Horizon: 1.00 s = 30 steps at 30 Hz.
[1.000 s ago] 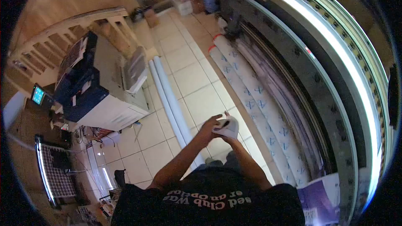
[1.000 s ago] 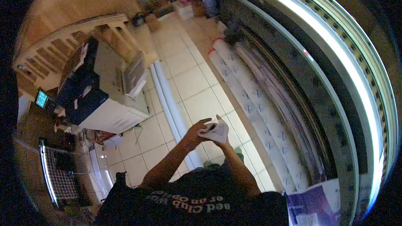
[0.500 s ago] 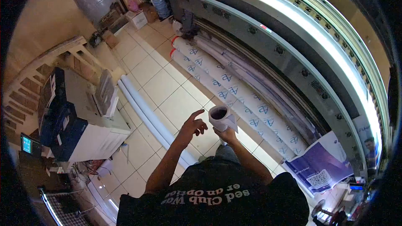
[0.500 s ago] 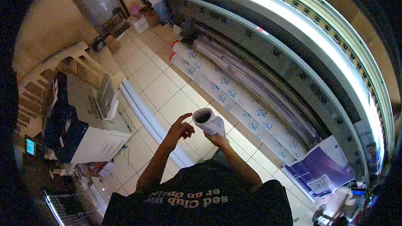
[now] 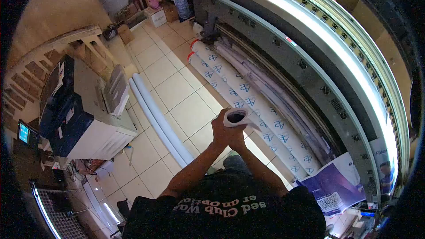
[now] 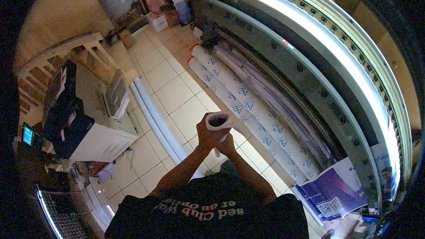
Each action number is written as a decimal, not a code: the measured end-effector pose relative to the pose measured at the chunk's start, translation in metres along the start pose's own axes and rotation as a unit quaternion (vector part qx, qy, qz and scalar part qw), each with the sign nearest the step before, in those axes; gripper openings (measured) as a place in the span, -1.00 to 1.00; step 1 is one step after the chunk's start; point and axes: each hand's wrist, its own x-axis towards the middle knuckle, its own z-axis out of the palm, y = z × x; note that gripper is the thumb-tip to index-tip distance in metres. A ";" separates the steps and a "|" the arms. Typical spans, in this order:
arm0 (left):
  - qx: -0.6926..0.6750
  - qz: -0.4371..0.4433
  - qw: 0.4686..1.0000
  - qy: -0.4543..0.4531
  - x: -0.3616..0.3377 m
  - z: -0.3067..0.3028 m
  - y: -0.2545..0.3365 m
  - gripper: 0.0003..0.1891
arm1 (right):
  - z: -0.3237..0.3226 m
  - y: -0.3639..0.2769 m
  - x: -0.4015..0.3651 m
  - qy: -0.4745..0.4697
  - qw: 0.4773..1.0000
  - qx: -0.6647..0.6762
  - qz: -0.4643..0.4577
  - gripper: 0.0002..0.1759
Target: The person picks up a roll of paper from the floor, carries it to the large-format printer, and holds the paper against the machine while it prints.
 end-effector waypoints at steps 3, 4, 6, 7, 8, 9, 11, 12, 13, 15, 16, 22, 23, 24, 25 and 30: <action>-0.018 -0.014 0.998 0.050 0.020 -0.005 0.001 -0.41 | 0.018 0.000 0.014 0.014 0.999 0.029 -0.011 -0.11; -0.016 0.013 0.997 0.074 0.027 -0.005 0.004 -0.39 | 0.024 -0.002 0.016 0.033 0.999 0.023 0.036 0.00; -0.002 0.024 0.993 0.117 0.039 -0.005 0.012 -0.13 | 0.046 0.002 0.024 0.107 0.994 0.023 0.022 -0.01; -0.010 0.023 0.990 0.140 0.045 -0.002 0.021 0.00 | 0.055 0.005 0.031 0.141 0.990 0.017 0.027 -0.01; 0.061 0.095 0.986 0.120 0.053 -0.001 0.019 0.02 | 0.057 0.001 0.040 0.154 0.987 0.002 0.041 -0.01; 0.126 0.171 0.972 0.097 0.060 0.000 0.016 0.04 | 0.056 -0.002 0.047 0.173 0.983 -0.011 0.058 0.00; 0.154 0.192 0.967 0.067 0.070 0.010 0.009 0.14 | 0.044 -0.011 0.060 0.210 0.978 -0.011 -0.011 0.02; 0.137 0.190 0.970 0.057 0.083 0.009 -0.003 0.18 | 0.037 -0.018 0.065 0.199 0.980 -0.012 0.006 0.02; 0.120 0.187 0.974 0.047 0.099 0.010 -0.014 0.23 | 0.027 -0.033 0.069 0.187 0.982 -0.011 0.022 0.02; 0.034 0.182 0.981 0.066 0.115 0.015 -0.010 0.29 | 0.007 -0.048 0.076 0.141 0.990 0.005 0.023 0.03; -0.004 0.197 0.979 0.062 0.121 0.020 0.000 0.25 | -0.003 -0.050 0.080 0.121 0.992 -0.029 -0.030 0.07; -0.372 0.154 0.905 -0.136 0.148 0.030 0.032 -0.59 | -0.069 -0.062 0.080 -0.004 0.995 -0.043 -0.095 0.18; -0.395 0.132 0.874 -0.251 0.151 0.028 0.038 -0.47 | -0.071 -0.065 0.078 -0.011 0.998 -0.052 -0.024 0.15; -0.401 0.101 0.837 -0.359 0.154 0.028 0.048 -0.34 | -0.068 -0.061 0.077 0.043 0.999 -0.012 -0.012 0.05; -0.262 0.198 0.900 -0.285 0.152 0.042 0.054 -0.28 | -0.062 -0.056 0.079 0.064 0.998 -0.012 -0.011 0.05; -0.198 0.207 0.909 -0.301 0.140 0.071 0.076 0.05 | -0.046 -0.041 0.066 0.371 0.926 -0.035 0.065 -0.12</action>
